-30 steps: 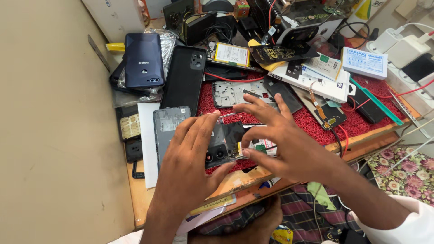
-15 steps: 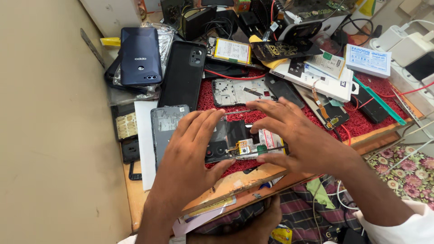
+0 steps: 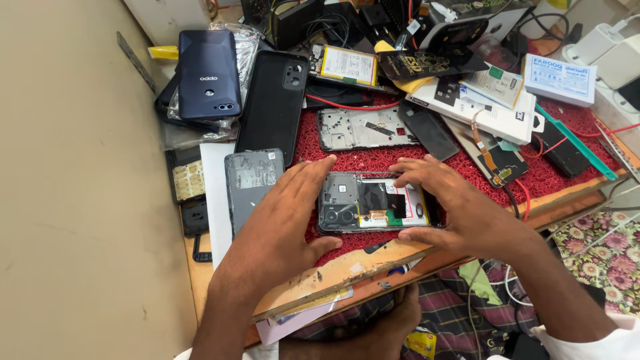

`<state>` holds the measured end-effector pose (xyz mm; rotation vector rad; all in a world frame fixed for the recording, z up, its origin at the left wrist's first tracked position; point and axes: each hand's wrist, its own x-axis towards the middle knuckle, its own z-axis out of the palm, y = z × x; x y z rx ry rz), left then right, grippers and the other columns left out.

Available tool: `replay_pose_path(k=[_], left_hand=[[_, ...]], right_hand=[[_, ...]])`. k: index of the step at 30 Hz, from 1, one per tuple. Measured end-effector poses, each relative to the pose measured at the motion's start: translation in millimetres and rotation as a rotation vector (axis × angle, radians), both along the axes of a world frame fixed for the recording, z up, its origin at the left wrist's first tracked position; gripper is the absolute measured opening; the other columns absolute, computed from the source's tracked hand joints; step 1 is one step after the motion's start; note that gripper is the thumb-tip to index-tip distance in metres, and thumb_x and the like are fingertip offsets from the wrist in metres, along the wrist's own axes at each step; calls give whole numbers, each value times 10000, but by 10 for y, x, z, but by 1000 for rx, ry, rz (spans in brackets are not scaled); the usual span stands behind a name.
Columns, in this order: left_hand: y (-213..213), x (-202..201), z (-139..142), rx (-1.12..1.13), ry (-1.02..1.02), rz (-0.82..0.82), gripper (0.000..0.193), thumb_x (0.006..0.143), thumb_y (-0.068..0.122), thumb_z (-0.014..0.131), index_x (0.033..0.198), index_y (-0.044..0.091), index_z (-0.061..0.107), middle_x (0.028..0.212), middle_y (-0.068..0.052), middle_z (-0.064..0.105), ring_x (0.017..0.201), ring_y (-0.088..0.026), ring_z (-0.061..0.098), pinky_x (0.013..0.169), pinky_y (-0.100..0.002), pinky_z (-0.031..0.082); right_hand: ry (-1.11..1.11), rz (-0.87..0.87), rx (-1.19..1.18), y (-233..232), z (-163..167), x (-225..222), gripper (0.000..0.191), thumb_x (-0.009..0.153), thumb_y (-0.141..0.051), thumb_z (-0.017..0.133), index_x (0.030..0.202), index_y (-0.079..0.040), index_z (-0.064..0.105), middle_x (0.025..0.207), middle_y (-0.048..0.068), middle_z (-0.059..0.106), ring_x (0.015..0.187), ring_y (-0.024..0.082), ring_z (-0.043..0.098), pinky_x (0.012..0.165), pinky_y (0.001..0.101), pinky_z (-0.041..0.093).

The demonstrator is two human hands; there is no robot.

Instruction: The person removes a protective film from a smartphone screen, applies adhesive along the frame edges, and installs a new battery into the phone chassis. They then connect the battery ribbon cable and place the back cover over the device.

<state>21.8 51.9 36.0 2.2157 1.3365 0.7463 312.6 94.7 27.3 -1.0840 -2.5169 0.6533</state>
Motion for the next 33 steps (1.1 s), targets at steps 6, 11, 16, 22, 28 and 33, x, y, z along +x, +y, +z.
replay_pose_path(k=[6, 11, 16, 22, 28, 33], left_hand=[[-18, -4, -4, 20, -76, 49, 1118, 631, 189, 914, 1526, 28, 262, 1544, -213, 392, 1443, -373, 349, 1174, -430, 297], [-196, 10, -57, 150, -129, 177, 976, 745, 274, 855, 1501, -47, 328, 1521, -264, 405, 1431, -422, 369, 1168, -464, 319], [-332, 125, -198, 209, 75, 126, 601, 864, 361, 749, 1233, -91, 602, 1390, -264, 515, 1381, -431, 421, 1150, -498, 344], [-341, 149, -285, 267, 153, 89, 564, 887, 358, 699, 1195, -109, 628, 1307, -233, 567, 1325, -391, 464, 1175, -522, 302], [-338, 140, -282, 319, 207, 98, 584, 895, 388, 686, 1221, -94, 631, 1307, -206, 584, 1313, -351, 480, 1157, -519, 300], [-323, 121, -255, 304, 173, 125, 552, 896, 417, 692, 1191, -47, 647, 1288, -209, 580, 1277, -366, 482, 1098, -532, 336]], right_hand=[[77, 20, 30, 22, 15, -8, 673, 747, -357, 858, 1284, -101, 541, 1480, 128, 541, 1440, 359, 464, 1206, 542, 302], [216, -86, -19, 156, 169, 165, 692, 775, -319, 826, 1347, -100, 502, 1460, 139, 588, 1374, 297, 561, 1191, 474, 403], [400, -202, -93, 231, 122, 263, 651, 824, -216, 816, 1366, -82, 479, 1450, 123, 608, 1356, 220, 583, 1166, 377, 455], [407, -175, -38, 148, -1, 297, 619, 823, -174, 817, 1339, -61, 493, 1461, 120, 591, 1377, 218, 548, 1194, 384, 415], [324, -175, 11, 74, -27, 250, 620, 783, -188, 838, 1303, -58, 527, 1443, 106, 620, 1339, 210, 584, 1188, 399, 393], [297, -188, 18, 60, -22, 224, 626, 760, -212, 846, 1282, -79, 528, 1444, 117, 616, 1328, 216, 600, 1117, 388, 478]])
